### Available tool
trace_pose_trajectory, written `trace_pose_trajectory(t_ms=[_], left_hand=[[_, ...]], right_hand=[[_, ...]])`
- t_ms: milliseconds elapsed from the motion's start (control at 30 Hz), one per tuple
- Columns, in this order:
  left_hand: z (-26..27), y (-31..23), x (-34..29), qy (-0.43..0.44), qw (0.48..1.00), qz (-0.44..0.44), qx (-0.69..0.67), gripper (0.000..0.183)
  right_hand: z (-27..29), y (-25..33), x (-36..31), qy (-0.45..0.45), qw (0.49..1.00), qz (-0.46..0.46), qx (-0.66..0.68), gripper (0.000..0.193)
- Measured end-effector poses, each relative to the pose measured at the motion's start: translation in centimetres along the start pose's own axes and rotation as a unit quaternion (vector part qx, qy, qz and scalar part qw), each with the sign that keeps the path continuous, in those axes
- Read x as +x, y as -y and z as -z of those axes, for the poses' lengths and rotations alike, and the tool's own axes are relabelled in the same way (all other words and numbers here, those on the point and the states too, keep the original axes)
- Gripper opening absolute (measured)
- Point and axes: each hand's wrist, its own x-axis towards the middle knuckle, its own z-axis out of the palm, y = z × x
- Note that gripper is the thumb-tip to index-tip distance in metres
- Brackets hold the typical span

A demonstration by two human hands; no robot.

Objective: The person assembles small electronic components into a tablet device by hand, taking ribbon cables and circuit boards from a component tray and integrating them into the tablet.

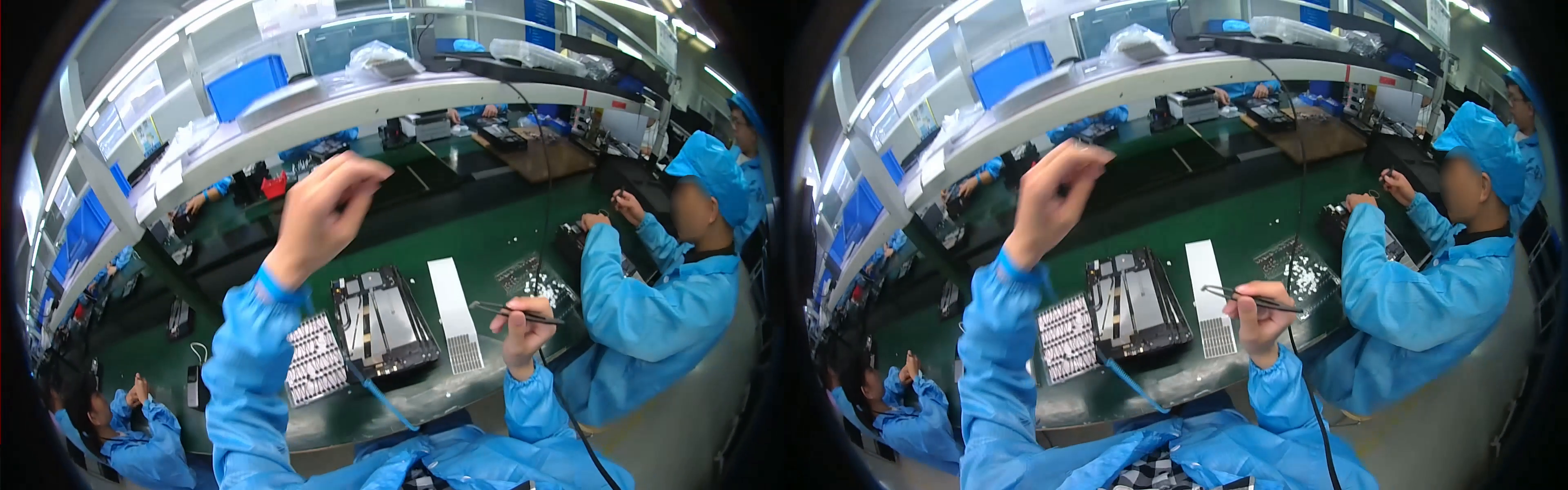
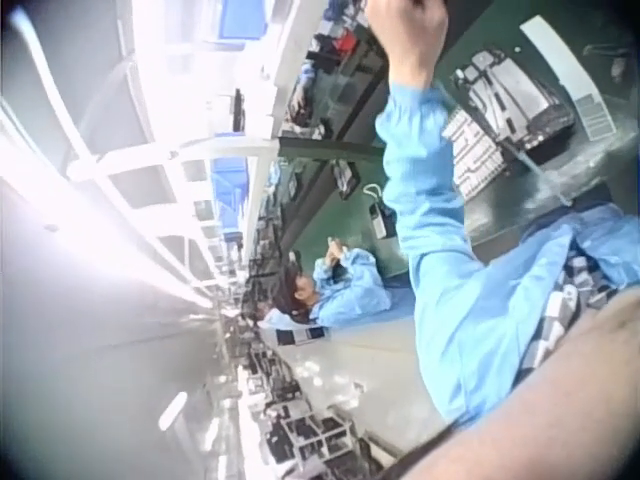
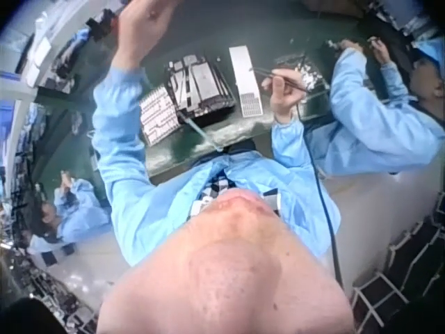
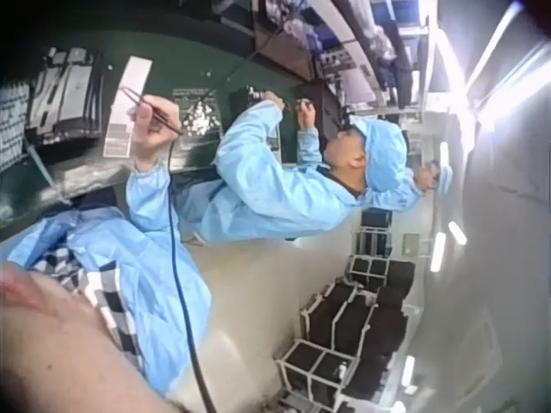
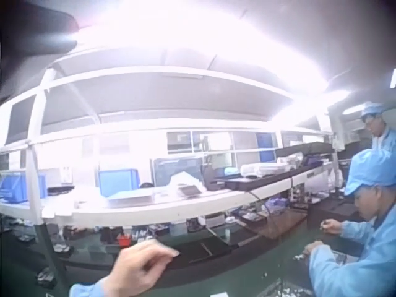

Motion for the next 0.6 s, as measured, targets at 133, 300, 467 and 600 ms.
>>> trace_pose_trajectory(t_ms=[133, 300, 467, 600], left_hand=[[-7.9, 5.7, 12.3, 0.06, 0.972, -0.197, 0.114, 0.02], [-19.8, 4.4, 13.7, 0.194, 0.88, -0.409, 0.147, 0.066], [-30.6, -0.6, 2.5, 0.3, 0.767, -0.565, -0.044, 0.075], [-36.2, -6.0, -9.2, 0.352, 0.785, -0.444, -0.252, 0.056]], right_hand=[[0.4, -1.1, -1.1, -0.008, 0.998, -0.017, -0.058, 0.032], [4.9, -0.9, -0.8, -0.03, 0.97, 0.159, -0.181, 0.026], [7.1, 2.3, 0.0, -0.114, 0.963, 0.182, -0.163, 0.033], [5.6, 3.6, 0.2, -0.133, 0.967, 0.185, -0.113, 0.033]])
